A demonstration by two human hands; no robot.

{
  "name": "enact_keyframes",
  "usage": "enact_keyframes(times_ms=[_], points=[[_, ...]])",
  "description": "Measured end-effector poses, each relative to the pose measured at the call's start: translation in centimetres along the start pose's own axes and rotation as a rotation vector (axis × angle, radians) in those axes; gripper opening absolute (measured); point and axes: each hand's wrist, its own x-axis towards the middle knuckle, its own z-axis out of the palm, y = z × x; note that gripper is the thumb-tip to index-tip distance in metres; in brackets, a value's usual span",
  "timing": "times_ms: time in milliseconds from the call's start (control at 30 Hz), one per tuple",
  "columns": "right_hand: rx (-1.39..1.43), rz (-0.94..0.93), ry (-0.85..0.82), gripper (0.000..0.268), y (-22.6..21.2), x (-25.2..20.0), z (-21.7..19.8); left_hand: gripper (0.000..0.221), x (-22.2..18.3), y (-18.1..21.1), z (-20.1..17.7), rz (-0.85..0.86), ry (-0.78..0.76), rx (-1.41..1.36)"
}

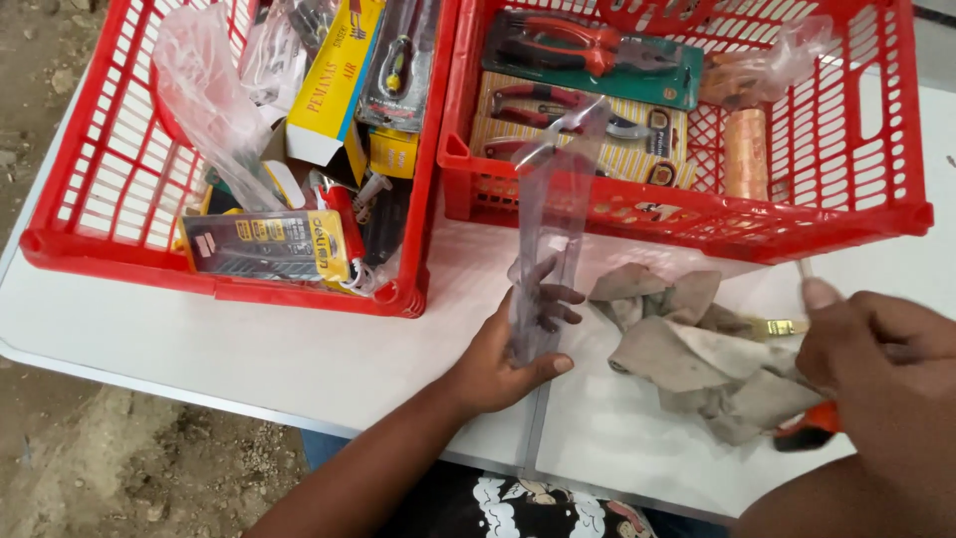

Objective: Unpacking a new pair of pliers from plastic packaging and wiping it clean with a cloth.

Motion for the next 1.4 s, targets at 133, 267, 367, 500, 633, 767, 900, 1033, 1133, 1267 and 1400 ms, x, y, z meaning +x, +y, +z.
enact_keyframes(times_ms=[133, 267, 367, 500, 633, 767, 900, 1033, 1133, 1267, 1400], points=[[-0.424, 0.238, 0.115, 0.075, -0.6, 0.5, 0.0, 0.135, -0.2, -2.0, -0.4, 0.096, -0.050, -0.138], [-0.557, 0.224, 0.117, 0.081, 4.8, 3.3, -1.6, 0.128, -0.3, -1.5, -0.3, 0.070, -0.051, -0.181], [-0.510, 0.008, 0.225, 0.058, 8.9, 4.7, -2.9, 0.122, -0.3, -1.2, 0.0, 0.074, -0.058, -0.221], [0.088, -0.113, 0.001, 0.053, 5.0, 2.8, -3.1, 0.093, -0.5, 0.3, 0.2, 0.069, -0.083, -0.167], [0.629, -0.164, -0.130, 0.049, 2.7, 1.8, -1.3, 0.068, -0.6, 1.9, -0.1, -0.031, -0.169, -0.069], [0.716, -0.218, -0.039, 0.045, 2.2, 1.6, 5.3, 0.082, -0.7, 0.7, 0.2, 0.002, -0.217, -0.174], [0.452, -0.311, 0.096, 0.031, 3.9, 2.3, 10.2, 0.084, 0.1, -0.4, 0.6, 0.177, -0.056, -0.418], [0.504, -0.362, -0.091, 0.019, 2.6, 2.3, 14.3, 0.096, -0.2, -4.1, -0.9, 0.322, 0.084, -0.370], [0.263, -0.207, -0.386, 0.025, 1.2, 2.4, 15.1, 0.084, -0.2, -2.2, -2.0, 0.444, 0.140, -0.304], [0.034, -0.244, -0.488, 0.026, 4.6, 3.7, 19.0, 0.087, -0.4, -2.3, -2.2, 0.528, 0.158, -0.191], [-0.247, -0.475, -0.527, 0.027, 4.4, 2.7, 18.5, 0.087, -0.7, -2.6, -2.2, 0.516, 0.199, -0.130]])
